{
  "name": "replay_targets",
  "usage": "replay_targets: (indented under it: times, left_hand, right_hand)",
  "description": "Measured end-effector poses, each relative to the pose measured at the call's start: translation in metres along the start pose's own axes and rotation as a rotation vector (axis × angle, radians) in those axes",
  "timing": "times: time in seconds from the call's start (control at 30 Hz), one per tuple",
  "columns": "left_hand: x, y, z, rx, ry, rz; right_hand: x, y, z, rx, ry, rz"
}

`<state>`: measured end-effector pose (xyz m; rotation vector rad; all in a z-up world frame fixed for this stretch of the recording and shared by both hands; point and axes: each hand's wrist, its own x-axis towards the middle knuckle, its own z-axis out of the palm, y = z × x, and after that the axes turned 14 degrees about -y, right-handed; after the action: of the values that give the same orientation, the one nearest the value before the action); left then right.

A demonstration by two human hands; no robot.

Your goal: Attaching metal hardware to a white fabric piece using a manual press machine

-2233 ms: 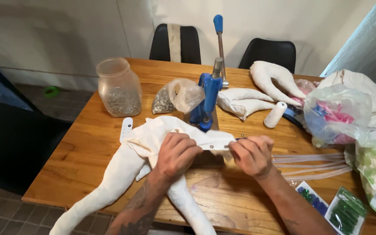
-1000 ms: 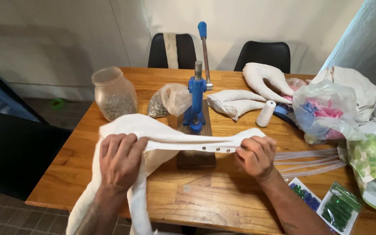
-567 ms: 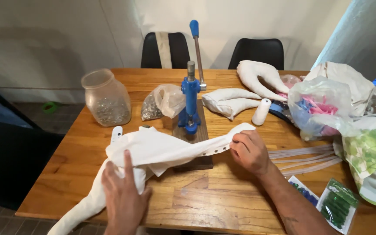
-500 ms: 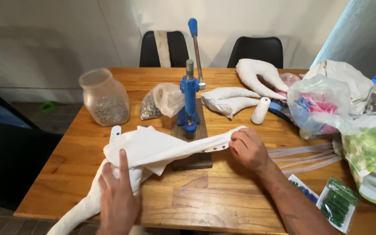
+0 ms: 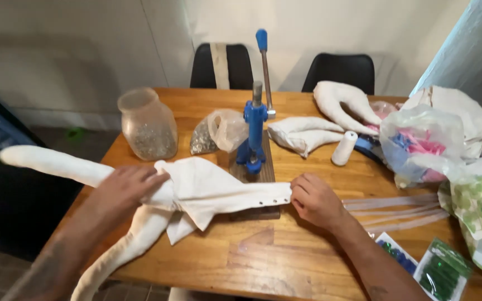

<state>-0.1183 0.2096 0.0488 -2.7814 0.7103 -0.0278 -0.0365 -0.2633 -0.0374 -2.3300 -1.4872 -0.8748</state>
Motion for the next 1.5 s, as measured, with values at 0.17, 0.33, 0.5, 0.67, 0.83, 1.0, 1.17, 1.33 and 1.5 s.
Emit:
replay_targets:
  times: [0.17, 0.33, 0.5, 0.67, 0.83, 1.0, 1.17, 1.33, 1.5]
  left_hand:
    - [0.012, 0.022, 0.033, 0.040, -0.007, -0.243]
    - [0.009, 0.077, -0.007, -0.169, 0.057, -0.347]
    - [0.039, 0.135, 0.022, 0.007, 0.395, -0.366]
    - [0.054, 0.164, 0.031, 0.007, 0.569, -0.324]
    - [0.058, 0.188, 0.023, -0.019, 0.799, -0.348]
    - [0.061, 0.214, 0.031, -0.162, 0.658, -0.230]
    - [0.067, 0.218, 0.013, -0.664, 0.149, -0.169]
    - [0.053, 0.223, 0.032, -0.861, -0.199, -0.220]
    - [0.043, 0.237, 0.041, -0.788, -0.035, -0.226]
  right_hand:
    - [-0.013, 0.011, 0.005, -0.007, -0.110, 0.089]
    - [-0.011, 0.009, 0.007, -0.038, -0.189, 0.102]
    - [0.010, -0.009, -0.023, -0.025, -0.111, 0.120]
    - [0.009, -0.013, -0.026, -0.038, 0.019, 0.078]
    - [0.015, -0.020, -0.033, -0.006, 0.026, 0.060]
    - [0.009, -0.017, -0.024, 0.044, -0.067, 0.079]
    - [0.012, -0.022, -0.021, 0.086, -0.146, 0.074]
    - [0.015, -0.025, -0.015, 0.094, -0.247, 0.066]
    - [0.015, -0.030, -0.011, 0.131, -0.286, 0.012]
